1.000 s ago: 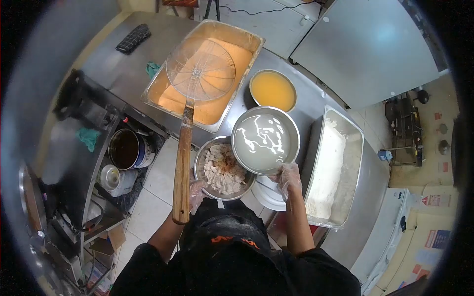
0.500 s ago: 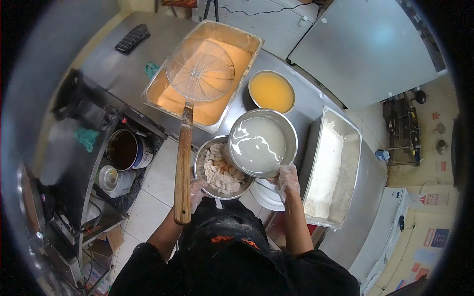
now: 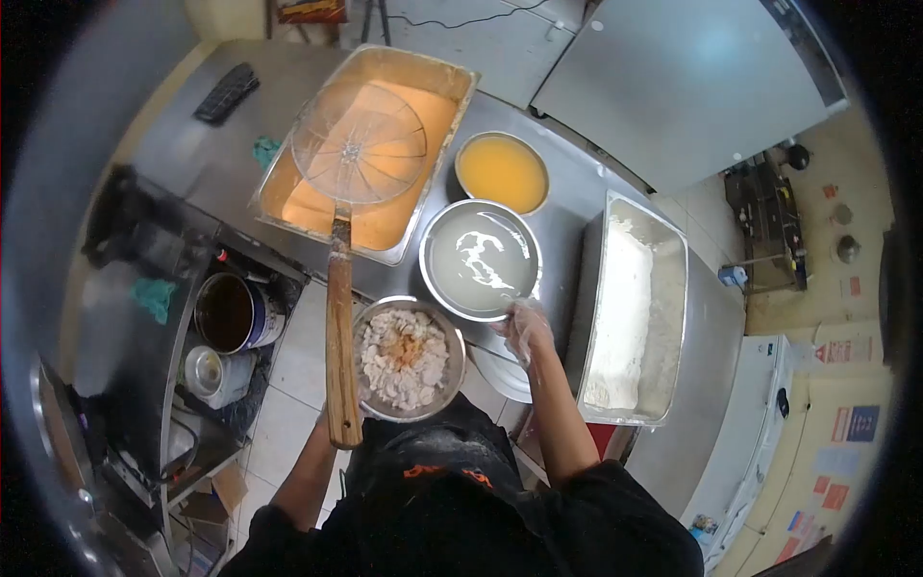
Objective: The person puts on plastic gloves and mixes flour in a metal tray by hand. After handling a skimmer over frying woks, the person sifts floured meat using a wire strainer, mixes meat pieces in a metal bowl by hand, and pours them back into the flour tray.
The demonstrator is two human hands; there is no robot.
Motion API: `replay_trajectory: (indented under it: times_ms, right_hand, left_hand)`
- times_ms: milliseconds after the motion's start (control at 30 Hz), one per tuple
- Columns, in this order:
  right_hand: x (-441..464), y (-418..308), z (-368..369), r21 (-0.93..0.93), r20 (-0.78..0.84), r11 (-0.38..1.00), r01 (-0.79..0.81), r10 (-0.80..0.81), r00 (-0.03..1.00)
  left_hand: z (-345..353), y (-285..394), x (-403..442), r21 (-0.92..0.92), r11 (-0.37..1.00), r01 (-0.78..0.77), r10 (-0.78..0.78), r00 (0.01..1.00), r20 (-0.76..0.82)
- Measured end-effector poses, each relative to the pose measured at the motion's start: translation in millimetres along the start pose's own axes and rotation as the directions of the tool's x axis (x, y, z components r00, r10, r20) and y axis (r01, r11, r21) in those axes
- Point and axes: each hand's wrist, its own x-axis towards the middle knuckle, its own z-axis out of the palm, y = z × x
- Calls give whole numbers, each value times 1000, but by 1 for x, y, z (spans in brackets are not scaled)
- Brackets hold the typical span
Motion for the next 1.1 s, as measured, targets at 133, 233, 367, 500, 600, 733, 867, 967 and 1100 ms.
replay_trajectory:
  times_ms: [133, 233, 367, 500, 600, 733, 867, 967, 1100]
  right_hand:
    - [57, 43, -5, -195, 86, 967, 164, -149, 985]
    - [40, 35, 18, 113, 115, 993, 34, -47, 992]
    - [1, 10, 12, 48, 143, 995, -84, 77, 987]
    - [-40, 59, -59, -371, 193, 883, 288, -230, 954]
    - [-116, 120, -101, 89, 161, 964, 251, -263, 951]
    - [-197, 161, -171, -441, 192, 889, 121, -38, 981]
    - [-240, 223, -274, -906, 129, 319, 279, -418, 899]
    - [-277, 230, -370, -701, -123, 660, 271, -485, 866]
    - [-321, 207, -479, -412, -507, 911, -15, -216, 835]
  left_hand:
    - [25, 7, -18, 167, 986, 23, -22, 1000, -6]
    - [42, 6, -22, 355, 935, 3, -9, 1000, 17]
    - [124, 16, -29, 527, 831, -178, 41, 964, 261]
    - [132, -5, -2, 388, 889, 242, -277, 960, 36]
    - [179, -26, 2, 435, 817, 379, -415, 910, -14]
    - [188, -111, 22, 498, 746, 442, -485, 873, -49]
    - [230, -208, 27, 611, 616, 497, -604, 796, -38]
    - [296, -281, 10, 691, 414, 593, -714, 682, -158]
    - [378, -397, -12, 828, 359, 431, -735, 677, -34]
